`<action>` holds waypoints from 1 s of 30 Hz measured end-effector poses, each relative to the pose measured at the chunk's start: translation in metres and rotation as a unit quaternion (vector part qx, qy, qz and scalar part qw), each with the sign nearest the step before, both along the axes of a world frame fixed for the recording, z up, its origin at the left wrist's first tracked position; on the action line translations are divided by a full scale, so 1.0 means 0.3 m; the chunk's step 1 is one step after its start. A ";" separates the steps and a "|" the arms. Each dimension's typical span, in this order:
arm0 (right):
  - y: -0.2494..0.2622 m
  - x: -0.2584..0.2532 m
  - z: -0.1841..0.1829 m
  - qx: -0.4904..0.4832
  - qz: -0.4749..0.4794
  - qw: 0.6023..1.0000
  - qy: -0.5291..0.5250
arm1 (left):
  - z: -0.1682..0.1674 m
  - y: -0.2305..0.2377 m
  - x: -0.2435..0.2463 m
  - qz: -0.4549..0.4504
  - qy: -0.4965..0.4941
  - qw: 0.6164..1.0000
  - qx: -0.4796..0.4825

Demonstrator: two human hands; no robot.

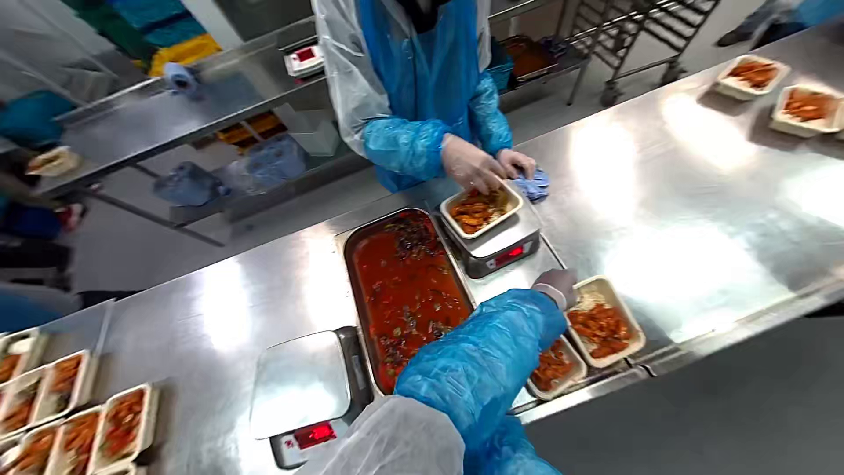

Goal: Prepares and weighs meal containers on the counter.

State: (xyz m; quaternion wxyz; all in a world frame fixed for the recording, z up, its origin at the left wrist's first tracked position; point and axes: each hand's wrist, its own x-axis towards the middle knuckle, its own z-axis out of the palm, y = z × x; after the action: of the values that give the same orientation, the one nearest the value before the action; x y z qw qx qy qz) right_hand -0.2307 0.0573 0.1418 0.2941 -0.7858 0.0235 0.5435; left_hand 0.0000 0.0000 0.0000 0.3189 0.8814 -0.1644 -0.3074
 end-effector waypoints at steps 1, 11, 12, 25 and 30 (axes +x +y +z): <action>0.037 0.049 -0.053 0.034 0.000 0.999 0.006 | 0.037 0.039 0.013 -0.004 -0.014 1.000 -0.015; 0.185 0.233 -0.569 0.078 -0.044 0.911 -0.403 | 0.487 1.013 -0.200 0.175 -0.145 0.973 -0.042; 0.186 0.247 -0.571 0.051 -0.036 0.913 -0.403 | 0.509 1.138 -0.268 0.213 -0.151 0.965 -0.036; 0.564 0.049 -0.556 -0.232 0.135 0.936 -0.226 | 0.173 1.911 -1.302 0.641 -0.092 0.760 -0.050; 0.716 -0.011 -0.578 -0.256 0.151 0.922 -0.247 | 0.100 1.897 -1.378 0.686 -0.055 0.718 -0.101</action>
State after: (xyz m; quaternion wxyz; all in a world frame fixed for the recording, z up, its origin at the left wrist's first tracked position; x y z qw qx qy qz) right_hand -0.2340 0.2720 -0.0317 -0.0059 -0.9380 -0.0301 0.3454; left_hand -0.4134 0.5692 0.0301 0.5196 0.7306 0.4384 0.0637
